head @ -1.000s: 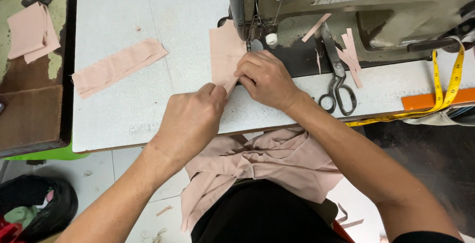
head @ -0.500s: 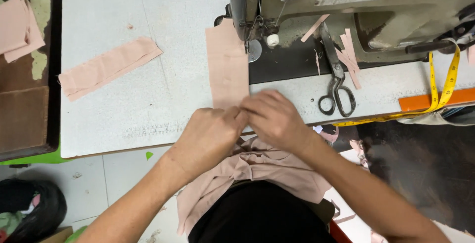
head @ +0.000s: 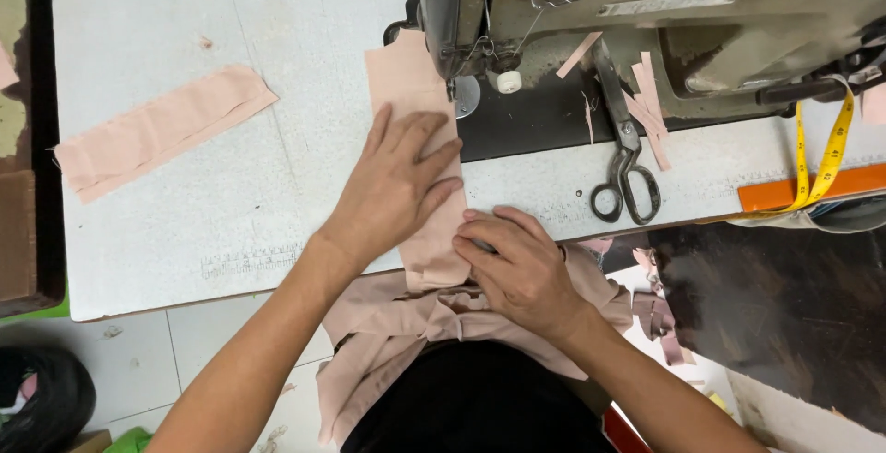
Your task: Sewing strips of elastic fabric and cutting them into smaller segments using an industrial sewing machine and scissors.
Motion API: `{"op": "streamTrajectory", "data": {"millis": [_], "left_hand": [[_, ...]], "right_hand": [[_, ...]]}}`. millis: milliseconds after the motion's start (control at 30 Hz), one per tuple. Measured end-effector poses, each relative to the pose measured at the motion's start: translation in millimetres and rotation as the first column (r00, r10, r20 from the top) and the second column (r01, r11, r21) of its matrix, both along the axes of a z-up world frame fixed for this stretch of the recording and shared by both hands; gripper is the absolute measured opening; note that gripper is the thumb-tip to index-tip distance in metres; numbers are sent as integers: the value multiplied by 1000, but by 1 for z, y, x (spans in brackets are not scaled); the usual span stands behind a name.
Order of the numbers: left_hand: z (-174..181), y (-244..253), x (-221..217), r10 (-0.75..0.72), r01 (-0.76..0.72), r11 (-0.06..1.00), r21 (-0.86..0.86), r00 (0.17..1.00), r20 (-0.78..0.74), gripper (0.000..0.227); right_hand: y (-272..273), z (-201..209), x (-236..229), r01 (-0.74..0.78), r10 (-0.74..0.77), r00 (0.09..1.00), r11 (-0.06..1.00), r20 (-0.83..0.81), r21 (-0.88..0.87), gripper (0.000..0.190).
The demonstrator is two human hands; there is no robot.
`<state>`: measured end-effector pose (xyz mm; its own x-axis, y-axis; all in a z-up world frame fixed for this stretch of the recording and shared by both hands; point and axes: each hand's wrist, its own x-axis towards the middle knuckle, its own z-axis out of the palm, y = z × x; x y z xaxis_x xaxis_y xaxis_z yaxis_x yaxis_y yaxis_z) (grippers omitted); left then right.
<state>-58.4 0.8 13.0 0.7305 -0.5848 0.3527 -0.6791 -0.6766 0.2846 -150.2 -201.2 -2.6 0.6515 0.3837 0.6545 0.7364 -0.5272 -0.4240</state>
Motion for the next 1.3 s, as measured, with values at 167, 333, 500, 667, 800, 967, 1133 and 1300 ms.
{"op": "streamTrajectory", "data": {"millis": [167, 333, 500, 667, 800, 967, 1133, 1300], "left_hand": [[-1, -2, -16, -2, 2, 1000, 16, 1000, 13, 45], [0, -4, -11, 13, -13, 1000, 2, 1000, -11, 47], [1, -4, 3, 15, -15, 1000, -14, 1000, -4, 46], [-2, -3, 12, 26, -26, 1000, 12, 999, -22, 49], [-1, -2, 17, 50, -50, 999, -13, 999, -7, 50], [10, -4, 10, -6, 7, 999, -41, 999, 33, 40], [3, 1, 2, -78, 77, 997, 25, 996, 43, 37], [7, 8, -8, -47, 48, 998, 41, 998, -39, 39]], "right_hand": [[-4, -2, -8, 81, -80, 997, 995, 15, -58, 18], [-6, 2, -3, 121, -118, 993, 985, 27, -123, 24], [-10, 6, 6, 94, -97, 995, 978, -7, -186, 39], [-8, 15, 13, 104, -111, 994, 967, -16, -234, 48], [-7, 16, 22, 99, -104, 995, 962, -8, -256, 54], [-7, 19, 27, 105, -109, 994, 956, -1, -275, 58], [-7, 18, 26, 108, -109, 994, 950, 15, -293, 59], [-8, 19, 26, 95, -105, 994, 950, -19, -296, 58]]}}
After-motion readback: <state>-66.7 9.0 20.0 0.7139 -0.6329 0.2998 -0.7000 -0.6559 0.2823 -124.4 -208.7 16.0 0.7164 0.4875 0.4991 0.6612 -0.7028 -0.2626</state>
